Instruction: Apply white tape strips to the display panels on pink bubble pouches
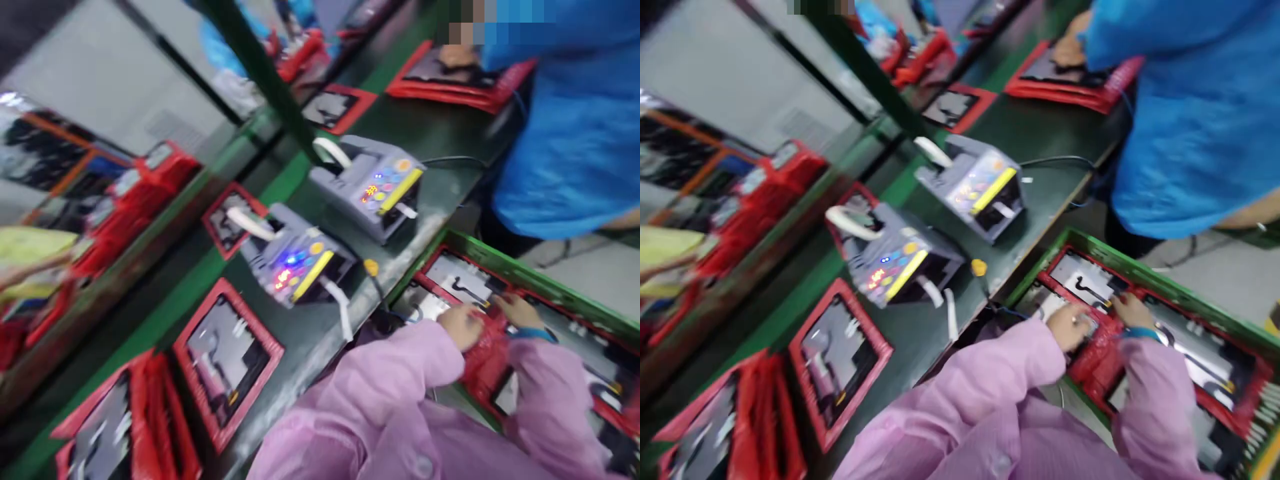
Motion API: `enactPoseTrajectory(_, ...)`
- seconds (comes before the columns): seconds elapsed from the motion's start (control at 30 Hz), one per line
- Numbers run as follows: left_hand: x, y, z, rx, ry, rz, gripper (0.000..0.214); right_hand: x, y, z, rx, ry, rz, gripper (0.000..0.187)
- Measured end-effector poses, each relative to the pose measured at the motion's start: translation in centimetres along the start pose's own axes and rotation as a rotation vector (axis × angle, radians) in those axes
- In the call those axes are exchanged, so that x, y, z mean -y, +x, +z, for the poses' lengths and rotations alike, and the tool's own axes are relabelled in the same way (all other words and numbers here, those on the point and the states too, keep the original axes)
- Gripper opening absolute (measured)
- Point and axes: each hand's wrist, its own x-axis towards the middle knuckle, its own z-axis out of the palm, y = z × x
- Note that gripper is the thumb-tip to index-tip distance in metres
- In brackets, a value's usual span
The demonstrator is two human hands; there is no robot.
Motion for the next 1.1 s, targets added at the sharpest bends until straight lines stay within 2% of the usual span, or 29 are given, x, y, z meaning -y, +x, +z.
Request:
enactPoseTrajectory(0.03, -0.7, -2.4, -0.7, 0.076, 0.052, 0.064, 0.019, 1.5, -1.5, -1.2, 0.004, -0.041, -0.050, 0.037)
enactPoseTrajectory(0.07, -1.4, -4.9, -1.7, 0.227, 0.193, 0.163, 0.022, 3.0, -3.2, -2.4, 0.002, -0.081, -0.108, 0.031)
enactPoseTrajectory(0.1, -2.0, -7.4, -3.1, 0.358, 0.335, 0.268, 0.027, 4.6, -5.2, -3.3, 0.001, -0.129, -0.210, 0.023)
enactPoseTrajectory(0.13, -2.5, -10.0, -4.8, 0.450, 0.442, 0.371, 0.033, 6.2, -7.3, -3.9, 0.054, -0.151, -0.278, 0.018)
enactPoseTrajectory(0.17, -2.8, -12.5, -6.9, 0.491, 0.506, 0.472, 0.037, 7.7, -9.7, -4.1, 0.139, -0.139, -0.331, 0.017)
enactPoseTrajectory(0.2, -2.9, -14.9, -9.3, 0.459, 0.514, 0.569, 0.038, 9.3, -12.1, -3.9, 0.236, -0.107, -0.374, 0.019)
enactPoseTrajectory(0.23, -2.8, -17.2, -11.8, 0.346, 0.495, 0.648, 0.037, 10.7, -14.5, -3.2, 0.359, -0.072, -0.411, 0.020)
enactPoseTrajectory(0.27, -2.5, -19.1, -14.4, 0.152, 0.490, 0.698, 0.035, 12.1, -17.0, -2.2, 0.496, -0.040, -0.457, 0.018)
enactPoseTrajectory(0.33, -0.9, -22.1, -19.6, -0.415, 0.527, 0.672, 0.035, 14.8, -21.8, 0.6, 0.812, -0.013, -0.579, 0.012)
enactPoseTrajectory(0.4, 1.6, -23.8, -24.1, -0.955, 0.610, 0.516, 0.036, 17.3, -26.5, 3.8, 1.124, -0.003, -0.705, 0.019)
enactPoseTrajectory(0.43, 3.0, -24.3, -26.1, -1.149, 0.652, 0.415, 0.038, 18.5, -28.7, 5.5, 1.236, -0.004, -0.756, 0.022)
enactPoseTrajectory(0.47, 4.3, -24.5, -27.7, -1.274, 0.689, 0.312, 0.044, 19.9, -30.9, 7.2, 1.310, -0.012, -0.800, 0.023)
enactPoseTrajectory(0.5, 5.6, -24.6, -29.1, -1.341, 0.718, 0.215, 0.053, 21.3, -32.9, 9.0, 1.351, -0.035, -0.845, 0.025)
enactPoseTrajectory(0.53, 6.8, -24.7, -30.3, -1.362, 0.737, 0.135, 0.063, 23.0, -34.8, 10.9, 1.354, -0.088, -0.897, 0.028)
enactPoseTrajectory(0.6, 8.6, -24.7, -31.8, -1.322, 0.754, 0.038, 0.076, 26.7, -37.7, 15.5, 1.281, -0.243, -0.999, 0.031)
enactPoseTrajectory(0.67, 9.7, -24.9, -32.7, -1.272, 0.749, 0.023, 0.080, 31.0, -39.3, 21.3, 1.090, -0.417, -1.056, 0.024)
enactPoseTrajectory(0.73, 10.2, -25.2, -33.3, -1.245, 0.730, 0.052, 0.083, 35.4, -39.6, 27.8, 0.861, -0.549, -1.003, 0.020)
enactPoseTrajectory(0.8, 10.5, -25.7, -33.6, -1.225, 0.707, 0.076, 0.084, 39.1, -38.7, 34.1, 0.691, -0.629, -0.933, 0.031)
enactPoseTrajectory(0.87, 10.5, -26.2, -33.6, -1.205, 0.688, 0.084, 0.082, 41.6, -37.2, 39.5, 0.550, -0.682, -0.863, 0.045)
enactPoseTrajectory(0.97, 10.5, -26.7, -33.4, -1.217, 0.634, 0.081, 0.077, 43.2, -34.9, 44.8, 0.429, -0.737, -0.787, 0.064)
enactPoseTrajectory(1.1, 10.5, -26.9, -33.3, -1.332, 0.447, 0.112, 0.075, 43.8, -32.5, 48.3, 0.382, -0.760, -0.725, 0.079)
